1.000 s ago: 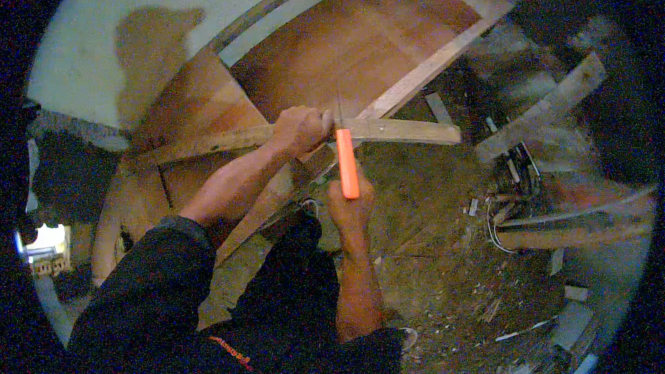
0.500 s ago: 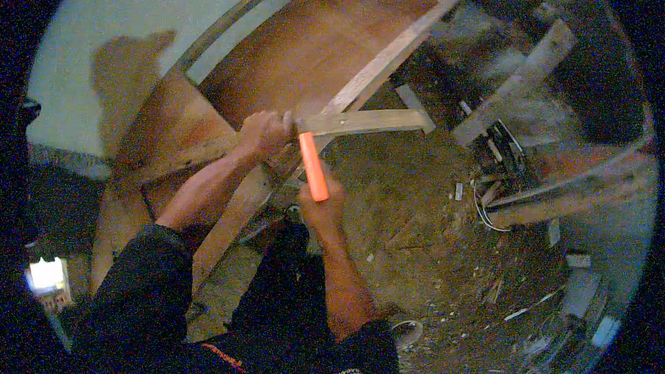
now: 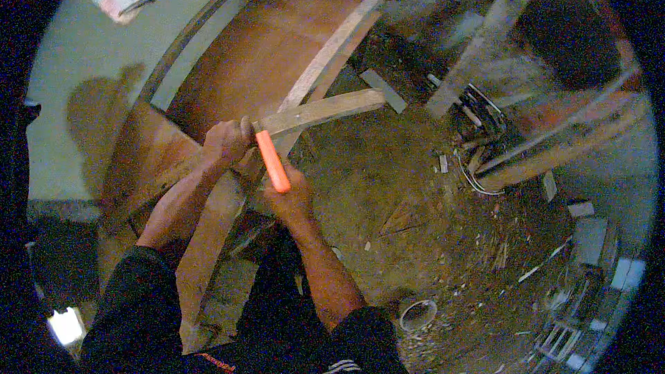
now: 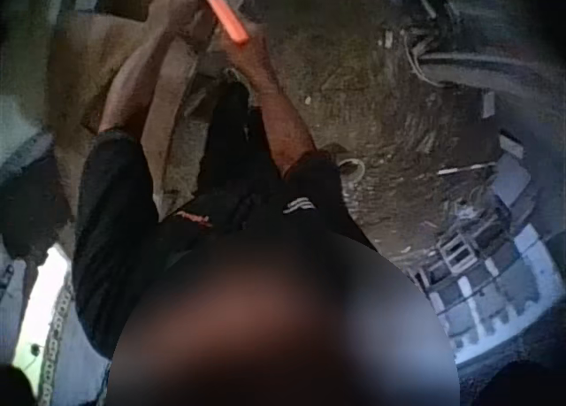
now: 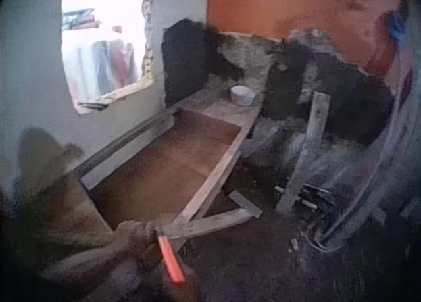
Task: The person assembles a wooden cabinet frame by hammering nails into joints and cutting a wooden plank with a hand saw. They position the plank against the wall, secure it with nails, then saw the plank to length on a workbench.
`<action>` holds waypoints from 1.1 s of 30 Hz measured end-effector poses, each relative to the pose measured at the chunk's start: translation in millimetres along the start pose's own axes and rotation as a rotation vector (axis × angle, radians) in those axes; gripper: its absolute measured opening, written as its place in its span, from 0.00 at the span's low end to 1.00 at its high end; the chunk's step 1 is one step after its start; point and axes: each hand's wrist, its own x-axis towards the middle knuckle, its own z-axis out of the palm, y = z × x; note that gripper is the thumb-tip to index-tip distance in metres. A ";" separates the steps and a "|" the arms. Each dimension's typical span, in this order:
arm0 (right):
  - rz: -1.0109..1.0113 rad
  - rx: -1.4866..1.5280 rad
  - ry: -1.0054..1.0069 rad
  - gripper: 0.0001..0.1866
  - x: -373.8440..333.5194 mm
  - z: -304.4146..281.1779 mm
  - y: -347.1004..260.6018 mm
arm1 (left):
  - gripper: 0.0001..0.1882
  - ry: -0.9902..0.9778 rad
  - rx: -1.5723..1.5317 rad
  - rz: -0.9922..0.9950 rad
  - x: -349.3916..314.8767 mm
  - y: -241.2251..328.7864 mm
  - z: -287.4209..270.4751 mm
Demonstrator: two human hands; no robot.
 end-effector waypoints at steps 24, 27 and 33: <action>0.005 -0.145 0.009 0.31 -155.3 -62.2 -23.8 | 0.24 -0.062 0.048 0.018 10.3 -17.0 12.8; 0.151 0.059 -0.053 0.25 -59.8 -29.0 -12.6 | 0.25 -0.058 0.064 0.047 7.0 -14.9 10.8; 0.068 0.011 0.014 0.28 -24.7 5.6 -18.5 | 0.18 0.041 0.189 0.168 -1.7 -7.1 -14.4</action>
